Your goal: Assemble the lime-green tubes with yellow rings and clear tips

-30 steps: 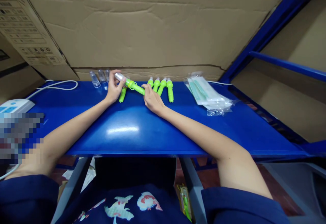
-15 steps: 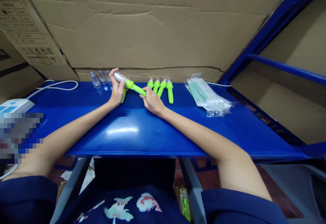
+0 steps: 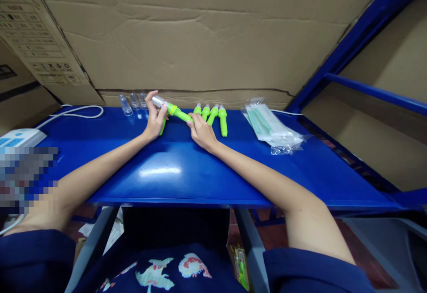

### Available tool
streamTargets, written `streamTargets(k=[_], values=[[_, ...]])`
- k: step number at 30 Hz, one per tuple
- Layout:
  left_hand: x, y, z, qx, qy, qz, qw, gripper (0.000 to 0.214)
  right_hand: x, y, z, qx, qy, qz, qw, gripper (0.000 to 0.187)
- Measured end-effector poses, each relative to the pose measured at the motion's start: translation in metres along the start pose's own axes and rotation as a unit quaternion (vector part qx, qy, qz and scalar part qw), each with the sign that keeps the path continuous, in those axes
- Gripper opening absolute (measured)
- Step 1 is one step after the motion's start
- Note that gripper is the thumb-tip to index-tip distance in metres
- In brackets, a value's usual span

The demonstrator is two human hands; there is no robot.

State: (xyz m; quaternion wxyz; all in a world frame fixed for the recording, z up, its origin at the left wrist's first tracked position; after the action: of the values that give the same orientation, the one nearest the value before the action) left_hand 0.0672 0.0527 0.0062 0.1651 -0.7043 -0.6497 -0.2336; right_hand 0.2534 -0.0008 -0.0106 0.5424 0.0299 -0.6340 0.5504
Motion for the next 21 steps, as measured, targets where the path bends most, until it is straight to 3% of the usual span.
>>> streamTargets(k=[5, 9, 13, 18, 21], values=[[0.0, -0.001, -0.003, -0.003, -0.018, 0.002, 1.0, 0.071, -0.002, 0.006, -0.007, 0.039, 0.009, -0.014, 0.999, 0.048], [0.0, -0.005, -0.002, -0.021, -0.029, -0.01, 0.999, 0.071, -0.003, 0.009, -0.009, 0.056, -0.005, -0.022, 0.998, 0.034], [0.001, -0.008, -0.003, -0.024, -0.028, -0.016, 0.999, 0.071, -0.003, 0.007, -0.005, 0.04, -0.006, -0.008, 0.999, 0.033], [0.001, -0.008, -0.002, -0.015, -0.027, -0.016, 0.999, 0.073, 0.001, 0.004, 0.005, 0.034, -0.045, 0.005, 0.998, 0.051], [0.001, -0.006, 0.001, -0.008, -0.03, -0.013, 0.999, 0.073, 0.001, 0.004, 0.003, 0.046, -0.028, -0.005, 0.999, 0.047]])
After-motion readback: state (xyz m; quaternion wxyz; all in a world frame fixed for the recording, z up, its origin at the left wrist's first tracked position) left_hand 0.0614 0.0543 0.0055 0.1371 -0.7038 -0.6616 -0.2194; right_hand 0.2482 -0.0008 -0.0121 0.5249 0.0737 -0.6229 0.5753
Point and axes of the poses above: each hand's wrist, its own x-axis towards the middle knuckle, its own y-axis out of the palm, z = x × y, the point moved 5 cm from there along x, towards the middle knuckle, and after that the axes turned 14 degrees about -y, right-handed, at the moved point
